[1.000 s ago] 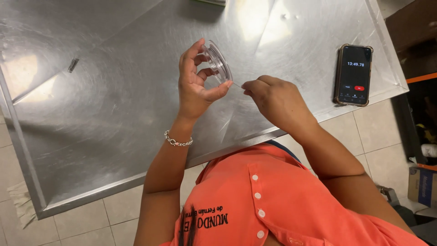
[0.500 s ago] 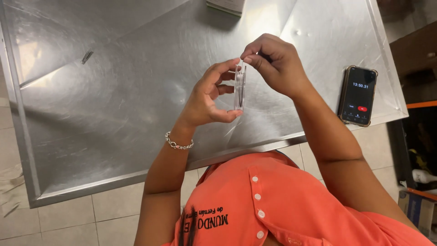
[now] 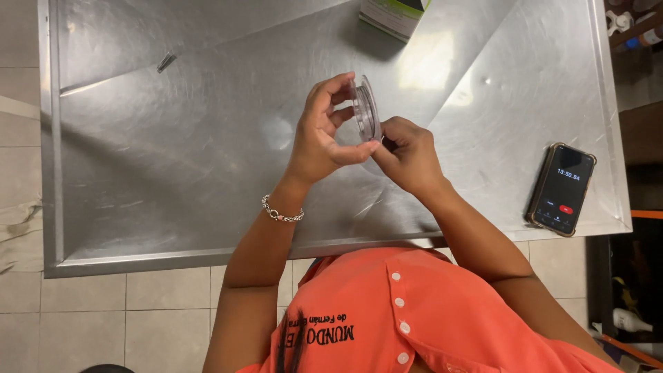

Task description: The person handles several spools of fishing line on a metal table, pulling out line ends and placing spools into a purple-lidded container. The person retrieves the container from a nearby orange cart, opens it, and continues to sort and place spools inside.

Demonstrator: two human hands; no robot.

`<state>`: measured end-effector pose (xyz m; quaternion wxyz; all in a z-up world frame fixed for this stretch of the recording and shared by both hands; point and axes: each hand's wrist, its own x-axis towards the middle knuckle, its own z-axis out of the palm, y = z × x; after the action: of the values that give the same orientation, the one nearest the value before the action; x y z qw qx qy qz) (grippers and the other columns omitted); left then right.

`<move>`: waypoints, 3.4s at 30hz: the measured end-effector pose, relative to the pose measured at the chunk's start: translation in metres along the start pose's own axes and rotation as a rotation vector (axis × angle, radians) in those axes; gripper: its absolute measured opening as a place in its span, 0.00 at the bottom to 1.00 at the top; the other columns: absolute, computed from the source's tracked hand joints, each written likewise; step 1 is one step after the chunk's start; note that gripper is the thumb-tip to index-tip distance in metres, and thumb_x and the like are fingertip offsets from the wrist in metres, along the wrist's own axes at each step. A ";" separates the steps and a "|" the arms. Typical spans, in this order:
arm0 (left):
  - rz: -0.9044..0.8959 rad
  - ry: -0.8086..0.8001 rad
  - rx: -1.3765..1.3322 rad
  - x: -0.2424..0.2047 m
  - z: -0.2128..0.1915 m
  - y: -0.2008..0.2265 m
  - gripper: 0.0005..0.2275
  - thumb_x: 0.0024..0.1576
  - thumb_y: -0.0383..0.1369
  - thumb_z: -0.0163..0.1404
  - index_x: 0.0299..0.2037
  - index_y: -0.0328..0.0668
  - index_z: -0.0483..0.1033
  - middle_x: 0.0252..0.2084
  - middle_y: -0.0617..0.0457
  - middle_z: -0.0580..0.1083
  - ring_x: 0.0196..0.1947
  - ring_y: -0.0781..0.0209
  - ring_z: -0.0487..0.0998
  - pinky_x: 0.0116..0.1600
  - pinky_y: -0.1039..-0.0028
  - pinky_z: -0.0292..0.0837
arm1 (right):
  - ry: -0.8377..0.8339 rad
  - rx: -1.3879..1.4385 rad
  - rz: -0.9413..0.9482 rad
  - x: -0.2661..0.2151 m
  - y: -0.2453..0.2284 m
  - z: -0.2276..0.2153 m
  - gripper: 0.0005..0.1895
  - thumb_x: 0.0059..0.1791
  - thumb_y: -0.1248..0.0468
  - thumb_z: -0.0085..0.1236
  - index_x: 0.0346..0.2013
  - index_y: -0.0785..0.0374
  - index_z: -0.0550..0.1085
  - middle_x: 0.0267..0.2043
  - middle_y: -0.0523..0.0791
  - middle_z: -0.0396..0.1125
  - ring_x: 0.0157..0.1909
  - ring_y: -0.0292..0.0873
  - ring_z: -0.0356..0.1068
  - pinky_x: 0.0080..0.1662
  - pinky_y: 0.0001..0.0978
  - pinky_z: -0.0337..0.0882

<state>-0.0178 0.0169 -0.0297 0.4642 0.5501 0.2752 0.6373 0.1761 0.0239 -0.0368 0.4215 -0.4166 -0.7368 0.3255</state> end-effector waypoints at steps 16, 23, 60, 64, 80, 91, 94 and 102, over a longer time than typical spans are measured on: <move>0.015 0.399 -0.114 -0.071 -0.076 0.081 0.43 0.42 0.25 0.74 0.66 0.42 0.56 0.59 0.54 0.61 0.57 0.63 0.67 0.54 0.73 0.78 | -0.521 0.422 -0.254 0.067 -0.063 0.035 0.03 0.49 0.69 0.64 0.33 0.67 0.79 0.29 0.48 0.70 0.29 0.41 0.68 0.33 0.30 0.68; 0.153 0.597 -0.050 -0.155 -0.098 0.146 0.40 0.45 0.26 0.67 0.68 0.48 0.58 0.60 0.53 0.62 0.57 0.61 0.65 0.58 0.70 0.76 | -0.539 0.074 -0.184 0.161 -0.081 0.157 0.05 0.56 0.63 0.57 0.37 0.58 0.77 0.40 0.39 0.72 0.38 0.33 0.66 0.42 0.25 0.67; 0.243 -0.693 0.379 0.030 0.231 -0.009 0.39 0.49 0.30 0.71 0.67 0.42 0.57 0.62 0.45 0.55 0.65 0.53 0.62 0.48 0.71 0.83 | 0.275 0.585 0.385 -0.159 -0.003 -0.206 0.25 0.52 0.44 0.49 0.51 0.61 0.72 0.34 0.37 0.61 0.29 0.31 0.52 0.32 0.24 0.54; 0.628 -1.008 0.468 0.012 0.331 -0.050 0.39 0.43 0.28 0.72 0.64 0.29 0.64 0.55 0.35 0.60 0.52 0.36 0.65 0.57 0.52 0.71 | 0.495 0.173 0.327 -0.253 0.032 -0.258 0.39 0.37 0.49 0.75 0.58 0.62 0.74 0.24 0.39 0.59 0.22 0.33 0.57 0.28 0.24 0.64; 0.015 -1.033 -0.197 -0.123 0.771 -0.110 0.23 0.53 0.19 0.63 0.59 0.27 0.70 0.51 0.42 0.67 0.46 0.50 0.76 0.45 0.70 0.84 | 1.392 -0.479 0.199 -0.538 0.108 -0.514 0.17 0.55 0.57 0.53 0.49 0.70 0.72 0.35 0.50 0.72 0.34 0.39 0.69 0.42 0.36 0.73; -0.608 -1.013 -0.418 -0.109 1.037 -0.260 0.13 0.51 0.15 0.61 0.46 0.21 0.78 0.35 0.41 0.77 0.34 0.57 0.85 0.42 0.73 0.85 | 1.467 -0.693 0.278 -0.613 0.253 -0.713 0.26 0.53 0.48 0.54 0.52 0.68 0.65 0.35 0.47 0.65 0.32 0.39 0.64 0.38 0.37 0.70; -0.483 -1.091 -0.373 -0.075 1.122 -0.295 0.11 0.51 0.16 0.62 0.44 0.22 0.80 0.35 0.42 0.76 0.35 0.56 0.84 0.42 0.71 0.84 | 1.414 -0.566 0.384 -0.610 0.259 -0.798 0.33 0.52 0.42 0.54 0.55 0.67 0.62 0.32 0.45 0.61 0.28 0.39 0.61 0.34 0.34 0.67; -0.187 -1.239 -0.132 -0.035 1.330 -0.358 0.09 0.53 0.19 0.63 0.44 0.32 0.83 0.34 0.45 0.77 0.37 0.54 0.84 0.44 0.70 0.83 | 1.559 -0.314 0.573 -0.682 0.290 -1.000 0.17 0.61 0.59 0.30 0.58 0.66 0.61 0.29 0.40 0.55 0.27 0.32 0.53 0.31 0.24 0.59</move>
<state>1.3569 -0.0778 -0.0303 0.6242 0.7610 -0.0377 0.1727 1.3694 -0.3257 -0.0834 0.6477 -0.7463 -0.1377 -0.0672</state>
